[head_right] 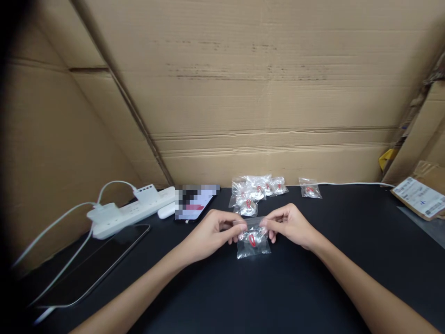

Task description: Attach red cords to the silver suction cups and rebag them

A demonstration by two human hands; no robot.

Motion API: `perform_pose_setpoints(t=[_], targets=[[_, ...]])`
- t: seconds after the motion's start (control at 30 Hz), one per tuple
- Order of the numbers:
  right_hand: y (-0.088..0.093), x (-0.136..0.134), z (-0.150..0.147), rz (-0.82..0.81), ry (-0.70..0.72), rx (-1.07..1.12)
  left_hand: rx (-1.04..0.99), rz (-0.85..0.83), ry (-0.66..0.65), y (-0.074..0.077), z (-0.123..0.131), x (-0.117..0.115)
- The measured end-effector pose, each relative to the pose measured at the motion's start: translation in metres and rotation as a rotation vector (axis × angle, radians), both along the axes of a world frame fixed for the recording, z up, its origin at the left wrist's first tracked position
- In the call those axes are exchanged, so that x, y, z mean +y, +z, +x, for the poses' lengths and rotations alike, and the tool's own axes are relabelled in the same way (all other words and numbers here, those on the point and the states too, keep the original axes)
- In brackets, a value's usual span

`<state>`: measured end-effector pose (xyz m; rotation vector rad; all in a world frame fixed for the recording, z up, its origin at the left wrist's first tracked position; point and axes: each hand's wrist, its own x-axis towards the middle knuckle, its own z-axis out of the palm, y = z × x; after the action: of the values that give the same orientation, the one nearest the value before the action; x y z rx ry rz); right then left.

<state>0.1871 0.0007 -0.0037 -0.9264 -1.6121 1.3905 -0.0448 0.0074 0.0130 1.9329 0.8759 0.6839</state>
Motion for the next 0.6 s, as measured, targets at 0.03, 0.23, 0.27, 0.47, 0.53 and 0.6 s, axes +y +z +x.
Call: perform_pose_setpoints(t=[0.03,0.23,0.27,0.47,0.53,0.6], targets=[[-0.001,0.001,0.000,-0.001,-0.014,0.006,-0.006,0.002,0.006,0.000,-0.001,0.000],[-0.005,-0.001,-0.003,0.097,-0.006,-0.047,-0.155,0.032,0.039,0.005,0.003,0.000],[-0.005,-0.002,-0.005,0.120,0.008,-0.076,-0.202,-0.009,0.039,0.005,0.004,0.000],[-0.007,-0.005,-0.014,0.039,0.017,0.006,-0.396,-0.229,0.072,0.001,0.010,-0.002],[-0.004,0.003,-0.005,0.011,-0.056,0.054,-0.418,-0.253,0.096,-0.002,0.010,0.000],[-0.002,0.016,0.016,0.022,-0.231,0.092,-0.411,-0.263,0.125,-0.004,0.009,0.002]])
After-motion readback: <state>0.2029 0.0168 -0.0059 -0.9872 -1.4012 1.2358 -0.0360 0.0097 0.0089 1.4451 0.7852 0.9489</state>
